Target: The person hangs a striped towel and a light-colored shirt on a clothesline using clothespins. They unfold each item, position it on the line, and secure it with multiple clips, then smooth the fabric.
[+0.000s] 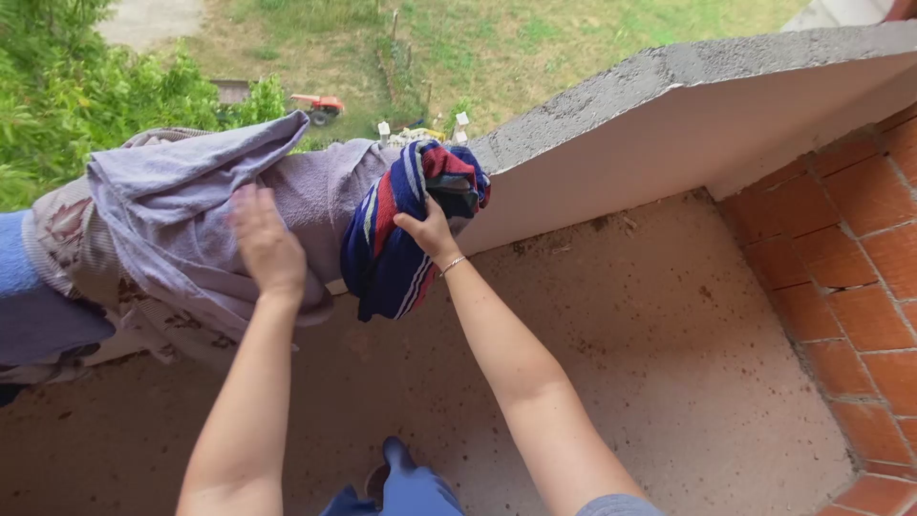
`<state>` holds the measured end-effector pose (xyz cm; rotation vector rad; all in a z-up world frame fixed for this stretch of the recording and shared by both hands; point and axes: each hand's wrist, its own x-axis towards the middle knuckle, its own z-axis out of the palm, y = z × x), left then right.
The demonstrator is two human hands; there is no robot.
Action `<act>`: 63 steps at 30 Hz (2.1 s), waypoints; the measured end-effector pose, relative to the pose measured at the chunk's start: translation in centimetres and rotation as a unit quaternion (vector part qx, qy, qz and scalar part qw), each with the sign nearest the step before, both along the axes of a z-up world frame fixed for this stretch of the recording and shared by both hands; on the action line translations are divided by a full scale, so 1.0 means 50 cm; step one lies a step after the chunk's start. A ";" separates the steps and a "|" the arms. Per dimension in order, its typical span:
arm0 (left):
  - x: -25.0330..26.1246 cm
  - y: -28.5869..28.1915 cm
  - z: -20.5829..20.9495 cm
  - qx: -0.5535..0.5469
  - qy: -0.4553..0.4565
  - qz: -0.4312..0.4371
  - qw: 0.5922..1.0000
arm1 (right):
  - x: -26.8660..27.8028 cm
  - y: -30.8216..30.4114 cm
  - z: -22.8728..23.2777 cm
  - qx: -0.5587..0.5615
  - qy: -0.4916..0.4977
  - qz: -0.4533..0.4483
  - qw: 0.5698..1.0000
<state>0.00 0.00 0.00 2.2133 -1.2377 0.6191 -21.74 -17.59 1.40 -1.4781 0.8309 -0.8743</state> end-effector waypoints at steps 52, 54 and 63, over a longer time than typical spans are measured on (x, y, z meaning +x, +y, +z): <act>-0.256 -0.244 -0.103 0.141 0.432 -0.328 0.828 | -0.193 0.075 0.094 -0.052 -0.105 -0.195 0.974; -0.250 -0.255 -0.119 0.134 0.433 -0.327 0.829 | -0.184 0.058 0.063 -0.057 -0.108 -0.193 0.973; -0.249 -0.267 -0.159 0.066 0.436 -0.345 0.828 | -0.159 0.029 0.017 -0.088 -0.100 -0.183 0.974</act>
